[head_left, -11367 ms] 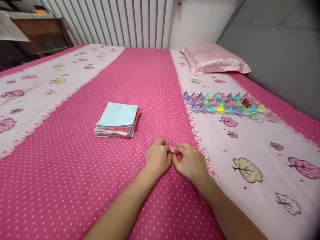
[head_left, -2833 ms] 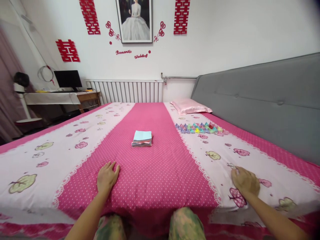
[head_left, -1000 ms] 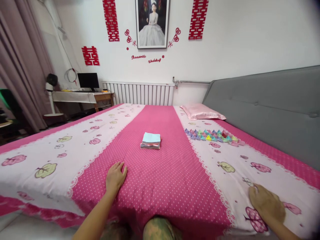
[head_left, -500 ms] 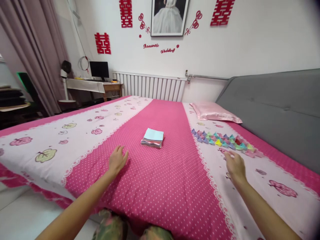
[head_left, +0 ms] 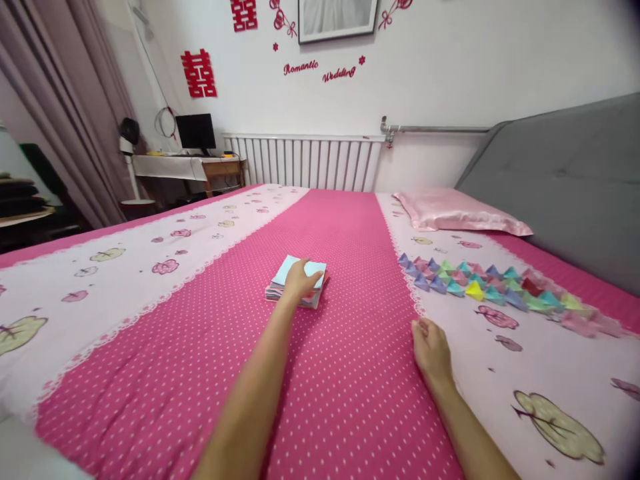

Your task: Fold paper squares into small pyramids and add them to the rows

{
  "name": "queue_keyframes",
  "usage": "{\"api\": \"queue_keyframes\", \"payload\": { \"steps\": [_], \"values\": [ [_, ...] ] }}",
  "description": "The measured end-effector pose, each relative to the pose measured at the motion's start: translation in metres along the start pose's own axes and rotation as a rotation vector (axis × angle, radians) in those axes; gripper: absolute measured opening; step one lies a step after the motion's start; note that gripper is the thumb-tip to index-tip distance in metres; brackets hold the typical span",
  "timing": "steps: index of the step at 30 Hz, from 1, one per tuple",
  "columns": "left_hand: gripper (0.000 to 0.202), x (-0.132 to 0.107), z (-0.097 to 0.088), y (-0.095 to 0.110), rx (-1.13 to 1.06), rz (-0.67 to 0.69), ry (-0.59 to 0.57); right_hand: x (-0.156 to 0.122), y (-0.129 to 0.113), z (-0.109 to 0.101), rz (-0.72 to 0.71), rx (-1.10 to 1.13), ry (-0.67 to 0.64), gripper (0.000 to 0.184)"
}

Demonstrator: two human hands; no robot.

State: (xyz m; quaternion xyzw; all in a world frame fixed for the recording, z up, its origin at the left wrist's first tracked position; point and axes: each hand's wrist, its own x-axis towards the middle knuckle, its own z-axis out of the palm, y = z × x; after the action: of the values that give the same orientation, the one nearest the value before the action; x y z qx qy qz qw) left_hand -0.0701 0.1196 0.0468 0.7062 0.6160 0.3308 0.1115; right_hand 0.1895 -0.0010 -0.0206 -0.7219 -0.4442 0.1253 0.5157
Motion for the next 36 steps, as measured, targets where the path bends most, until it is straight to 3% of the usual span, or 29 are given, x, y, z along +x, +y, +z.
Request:
{"api": "queue_keyframes", "payload": {
  "steps": [3,5,12,28,36],
  "values": [
    [0.060,-0.011,0.013,-0.003,0.062,0.065,0.014,0.004,0.016,0.006,-0.043,0.023,-0.020,0.053],
    [0.067,-0.017,0.018,-0.004,0.165,0.101,0.034,0.010,0.017,0.007,0.021,-0.028,-0.040,0.054],
    [0.057,-0.019,0.025,-0.006,0.209,0.034,-0.032,0.014,0.012,0.004,0.080,-0.049,-0.083,0.051],
    [0.037,-0.021,0.017,0.004,0.254,0.004,-0.111,0.015,0.014,0.005,0.033,-0.050,-0.082,0.049],
    [0.042,-0.021,0.014,0.006,0.266,-0.009,-0.118,0.014,0.011,0.004,0.057,-0.065,-0.090,0.050]
  ]
}}
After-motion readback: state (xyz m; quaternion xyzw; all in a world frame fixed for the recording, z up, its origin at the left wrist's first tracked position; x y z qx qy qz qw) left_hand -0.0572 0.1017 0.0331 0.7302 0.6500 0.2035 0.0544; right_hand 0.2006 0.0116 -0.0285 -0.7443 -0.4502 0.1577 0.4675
